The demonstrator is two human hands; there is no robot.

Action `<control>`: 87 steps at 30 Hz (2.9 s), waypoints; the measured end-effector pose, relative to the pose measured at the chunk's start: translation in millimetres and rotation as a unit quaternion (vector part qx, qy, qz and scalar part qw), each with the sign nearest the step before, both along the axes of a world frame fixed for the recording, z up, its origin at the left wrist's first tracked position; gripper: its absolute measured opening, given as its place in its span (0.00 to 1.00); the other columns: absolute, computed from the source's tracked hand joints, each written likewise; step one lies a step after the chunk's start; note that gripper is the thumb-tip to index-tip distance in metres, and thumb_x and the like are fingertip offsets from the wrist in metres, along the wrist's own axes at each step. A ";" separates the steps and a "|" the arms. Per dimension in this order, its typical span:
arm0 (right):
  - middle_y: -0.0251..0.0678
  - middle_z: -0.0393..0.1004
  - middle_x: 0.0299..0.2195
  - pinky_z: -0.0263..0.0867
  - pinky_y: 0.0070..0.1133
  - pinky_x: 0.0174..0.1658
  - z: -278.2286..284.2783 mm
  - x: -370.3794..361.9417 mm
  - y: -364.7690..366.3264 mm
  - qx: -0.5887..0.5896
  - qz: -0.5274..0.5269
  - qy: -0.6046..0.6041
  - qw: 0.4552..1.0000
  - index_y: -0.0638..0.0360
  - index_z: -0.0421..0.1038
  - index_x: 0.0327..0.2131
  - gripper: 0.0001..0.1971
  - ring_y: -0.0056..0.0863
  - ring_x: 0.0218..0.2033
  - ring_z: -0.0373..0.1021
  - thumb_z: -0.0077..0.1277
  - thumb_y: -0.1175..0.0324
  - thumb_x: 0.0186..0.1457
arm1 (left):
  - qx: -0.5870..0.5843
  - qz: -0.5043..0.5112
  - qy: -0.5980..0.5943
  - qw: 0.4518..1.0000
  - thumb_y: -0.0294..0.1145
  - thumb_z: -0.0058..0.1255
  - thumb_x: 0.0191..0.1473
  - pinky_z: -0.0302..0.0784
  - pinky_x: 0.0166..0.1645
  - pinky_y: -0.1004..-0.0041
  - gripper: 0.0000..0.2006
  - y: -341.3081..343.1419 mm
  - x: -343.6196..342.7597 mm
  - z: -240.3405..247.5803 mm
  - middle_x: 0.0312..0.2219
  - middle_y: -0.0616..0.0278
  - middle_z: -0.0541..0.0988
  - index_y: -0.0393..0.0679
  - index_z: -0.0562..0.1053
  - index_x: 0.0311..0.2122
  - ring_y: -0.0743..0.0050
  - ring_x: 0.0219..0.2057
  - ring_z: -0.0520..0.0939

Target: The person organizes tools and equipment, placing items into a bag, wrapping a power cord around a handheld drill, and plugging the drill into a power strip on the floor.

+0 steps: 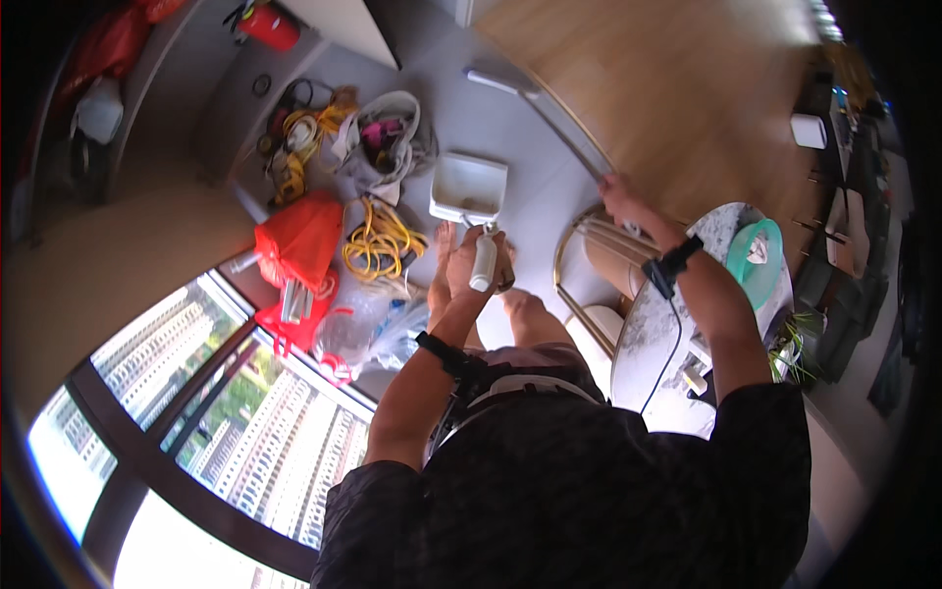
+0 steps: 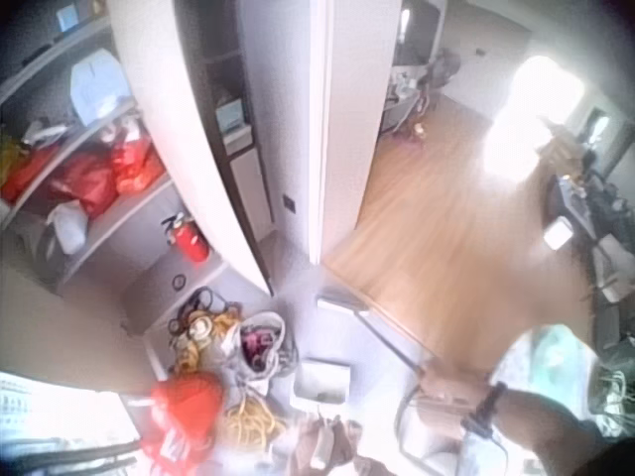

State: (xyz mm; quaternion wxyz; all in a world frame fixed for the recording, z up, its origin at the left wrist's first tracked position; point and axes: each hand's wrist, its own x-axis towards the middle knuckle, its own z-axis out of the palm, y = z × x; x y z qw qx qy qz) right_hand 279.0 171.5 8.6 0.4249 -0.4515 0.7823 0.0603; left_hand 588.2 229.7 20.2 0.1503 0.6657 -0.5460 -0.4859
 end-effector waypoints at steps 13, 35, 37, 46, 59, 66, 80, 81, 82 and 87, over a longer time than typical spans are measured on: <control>0.45 0.75 0.20 0.71 0.29 0.23 2.0 56.1 150.6 0.196 0.078 -0.097 0.973 0.67 0.71 0.31 0.14 0.34 0.15 0.74 0.38 0.67 0.57 | 0.035 0.007 -0.062 0.997 0.58 0.49 0.54 0.77 0.36 0.54 0.24 77.7 16.5 -41.0 0.24 0.45 0.80 0.54 0.69 0.49 0.43 0.31 0.82; 0.47 0.73 0.21 0.70 0.32 0.26 70.3 48.5 99.9 0.117 0.151 -0.059 0.980 0.67 0.67 0.37 0.13 0.36 0.16 0.73 0.36 0.67 0.62 | 0.020 0.117 -0.025 0.993 0.53 0.50 0.54 0.75 0.38 0.53 0.21 176.0 5.3 -20.0 0.30 0.47 0.80 0.47 0.72 0.43 0.42 0.33 0.81; 0.48 0.74 0.22 0.70 0.32 0.28 71.8 57.6 100.6 0.130 0.187 -0.051 0.972 0.66 0.68 0.36 0.13 0.36 0.17 0.73 0.37 0.66 0.61 | -0.017 0.129 -0.012 0.991 0.52 0.50 0.55 0.75 0.37 0.53 0.19 189.1 8.8 -32.0 0.28 0.47 0.80 0.47 0.72 0.42 0.42 0.32 0.81; 0.49 0.75 0.22 0.70 0.35 0.29 44.2 128.8 117.0 0.118 0.395 0.081 0.908 0.63 0.72 0.37 0.13 0.42 0.22 0.75 0.40 0.66 0.56 | -0.069 0.238 0.035 0.968 0.41 0.49 0.57 0.75 0.34 0.60 0.13 216.3 10.9 -46.6 0.26 0.45 0.79 0.40 0.73 0.37 0.43 0.31 0.81; 0.34 0.64 0.15 0.61 0.24 0.15 136.6 40.2 187.1 0.207 0.200 -0.071 0.955 0.64 0.70 0.35 0.11 0.24 0.11 0.64 0.39 0.68 0.60 | -0.043 0.185 0.010 0.982 0.52 0.49 0.54 0.75 0.38 0.53 0.21 222.7 30.3 -36.6 0.28 0.45 0.80 0.51 0.72 0.47 0.42 0.34 0.81; 0.32 0.63 0.15 0.55 0.22 0.12 179.7 34.7 251.0 0.156 -0.037 -0.189 0.969 0.62 0.67 0.41 0.11 0.22 0.10 0.61 0.39 0.66 0.62 | -0.073 0.173 0.171 0.967 0.31 0.54 0.42 0.75 0.41 0.57 0.17 250.4 71.8 -14.4 0.29 0.44 0.79 0.45 0.73 0.42 0.42 0.35 0.80; 0.33 0.65 0.17 0.57 0.24 0.12 190.7 34.9 269.9 0.073 -0.223 -0.233 0.944 0.55 0.63 0.32 0.05 0.23 0.11 0.62 0.41 0.67 0.59 | -0.222 0.224 0.076 0.946 0.32 0.51 0.57 0.73 0.36 0.71 0.07 286.1 149.4 83.1 0.26 0.58 0.77 0.41 0.74 0.38 0.70 0.28 0.78; 0.33 0.65 0.17 0.57 0.24 0.12 190.3 35.8 269.0 0.070 -0.223 -0.236 0.943 0.55 0.63 0.32 0.05 0.23 0.11 0.62 0.41 0.67 0.59 | -0.225 0.221 0.075 0.946 0.32 0.51 0.57 0.73 0.36 0.71 0.07 286.3 150.7 85.5 0.26 0.58 0.77 0.41 0.74 0.38 0.70 0.28 0.78; 0.33 0.65 0.17 0.57 0.24 0.12 190.4 37.9 267.0 0.082 -0.200 -0.220 0.951 0.55 0.64 0.32 0.05 0.23 0.11 0.62 0.41 0.67 0.59 | -0.219 0.223 0.062 0.948 0.32 0.51 0.57 0.73 0.35 0.71 0.07 288.0 151.3 87.3 0.26 0.58 0.78 0.41 0.74 0.38 0.69 0.28 0.78; 0.34 0.66 0.18 0.56 0.24 0.11 182.0 57.8 264.2 0.096 -0.049 -0.210 0.972 0.57 0.65 0.34 0.04 0.23 0.11 0.63 0.41 0.69 0.59 | -0.218 0.210 0.057 0.951 0.35 0.51 0.58 0.73 0.32 0.69 0.08 288.1 147.7 84.5 0.23 0.55 0.77 0.43 0.74 0.37 0.66 0.25 0.79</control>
